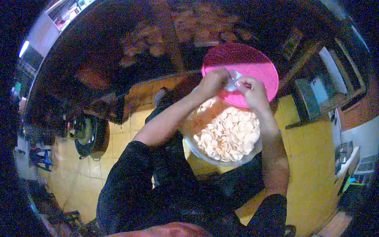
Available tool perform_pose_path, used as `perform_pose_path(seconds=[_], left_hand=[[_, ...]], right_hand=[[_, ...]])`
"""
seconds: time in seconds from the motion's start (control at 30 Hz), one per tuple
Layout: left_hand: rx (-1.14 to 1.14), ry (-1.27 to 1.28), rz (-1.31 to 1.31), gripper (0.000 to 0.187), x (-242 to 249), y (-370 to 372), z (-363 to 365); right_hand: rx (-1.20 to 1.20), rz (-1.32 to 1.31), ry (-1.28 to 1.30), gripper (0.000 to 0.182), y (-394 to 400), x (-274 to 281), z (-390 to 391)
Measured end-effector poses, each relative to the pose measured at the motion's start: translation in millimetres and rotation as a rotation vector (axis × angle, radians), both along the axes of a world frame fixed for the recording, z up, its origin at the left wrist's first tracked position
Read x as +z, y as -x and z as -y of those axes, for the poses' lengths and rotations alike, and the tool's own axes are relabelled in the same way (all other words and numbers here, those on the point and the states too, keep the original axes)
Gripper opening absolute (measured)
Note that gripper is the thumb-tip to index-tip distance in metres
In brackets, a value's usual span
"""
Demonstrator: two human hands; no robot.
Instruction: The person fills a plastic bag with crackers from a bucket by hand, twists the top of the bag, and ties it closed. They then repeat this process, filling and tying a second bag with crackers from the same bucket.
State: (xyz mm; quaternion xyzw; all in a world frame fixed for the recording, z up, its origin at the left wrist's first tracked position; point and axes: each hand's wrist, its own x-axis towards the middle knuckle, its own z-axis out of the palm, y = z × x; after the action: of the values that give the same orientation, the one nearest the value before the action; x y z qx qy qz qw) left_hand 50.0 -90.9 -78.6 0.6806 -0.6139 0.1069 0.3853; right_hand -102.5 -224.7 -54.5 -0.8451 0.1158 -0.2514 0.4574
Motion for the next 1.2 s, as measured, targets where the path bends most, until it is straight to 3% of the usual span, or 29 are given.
perform_pose_path(seconds=[0.07, 0.13, 0.2, 0.23, 0.27, 0.33, 0.37, 0.47, 0.53, 0.57, 0.67, 0.73, 0.77, 0.8, 0.83, 0.9, 1.03, 1.13, 1.17, 1.2], left_hand=[[0.113, 0.006, -0.076, 0.022, -5.6, -13.5, 2.8], [0.137, 0.006, -0.140, 0.020, -9.8, -32.8, -1.4], [0.155, -0.070, -0.298, 0.021, -13.2, -46.1, -5.8], [0.049, -0.126, -0.168, 0.025, -4.7, -52.3, -12.4], [0.030, -0.133, -0.167, 0.025, -0.5, -51.7, -15.1], [0.170, 0.102, 0.088, 0.024, 5.5, -43.6, -19.3], [0.188, 0.096, -0.150, 0.028, 11.6, -34.9, -22.9], [0.301, 0.243, -0.179, 0.029, 28.8, -15.8, -37.1], [0.225, 0.233, -0.398, 0.031, 53.1, 5.8, -51.2], [0.200, 0.298, -0.393, 0.020, 51.1, 10.9, -51.0], [0.064, 0.023, -0.539, 0.009, 58.4, 40.1, -65.1], [-0.042, -0.241, -0.765, 0.015, 60.5, 52.3, -67.9], [-0.030, -0.205, -0.726, 0.016, 57.0, 59.2, -70.1], [-0.017, -0.169, -0.689, 0.018, 60.0, 66.8, -70.6], [-0.107, -0.094, -0.912, 0.022, 46.1, 64.9, -67.5], [-0.125, -0.104, -0.917, 0.022, 47.0, 57.7, -70.9], [-0.207, -0.154, -0.953, 0.020, 42.4, 38.9, -72.9], [-0.240, -0.048, -1.125, 0.015, 42.6, 23.1, -71.1], [-0.221, -0.121, -1.313, 0.012, 39.7, 14.7, -71.6], [-0.222, -0.113, -1.319, 0.012, 40.1, 14.8, -70.5]], right_hand=[[0.013, -0.058, -0.311, 0.011, 11.3, 25.0, -2.8], [-0.004, 0.031, -0.314, 0.013, 20.0, 24.9, 5.4], [-0.171, 0.164, -0.464, 0.016, 33.7, 37.8, 4.2], [-0.257, 0.023, -0.273, 0.018, 42.6, 43.3, 9.8], [-0.276, 0.025, -0.278, 0.018, 48.4, 45.7, 9.4], [-0.227, 0.138, -0.383, 0.019, 56.0, 50.9, -1.8], [-0.192, 0.187, -0.323, 0.022, 54.1, 43.1, 3.0], [-0.112, 0.085, -0.404, 0.026, 56.8, 49.0, -4.6], [-0.146, 0.102, -0.463, 0.028, 50.6, 42.7, -11.2], [-0.160, 0.057, -0.403, 0.027, 47.2, 39.3, -13.0], [-0.165, 0.048, -0.250, 0.021, 30.7, 32.1, -38.0], [-0.100, 0.064, -0.360, 0.019, 15.9, 22.8, -56.0], [-0.013, 0.009, -0.539, 0.023, 13.5, 25.3, -65.9], [-0.012, 0.002, -0.542, 0.023, 11.4, 23.4, -69.1], [0.099, 0.016, -0.704, 0.025, 8.8, 21.0, -71.4], [0.239, 0.059, -0.909, 0.029, 1.8, 20.2, -72.2], [0.183, -0.032, -0.666, 0.028, 2.8, 34.3, -67.9], [0.151, 0.109, -0.581, 0.024, 2.3, 24.8, -60.4], [0.101, 0.039, -0.408, 0.023, 2.6, 19.9, -52.9], [0.053, -0.031, -0.231, 0.023, 4.4, 17.1, -46.1]])
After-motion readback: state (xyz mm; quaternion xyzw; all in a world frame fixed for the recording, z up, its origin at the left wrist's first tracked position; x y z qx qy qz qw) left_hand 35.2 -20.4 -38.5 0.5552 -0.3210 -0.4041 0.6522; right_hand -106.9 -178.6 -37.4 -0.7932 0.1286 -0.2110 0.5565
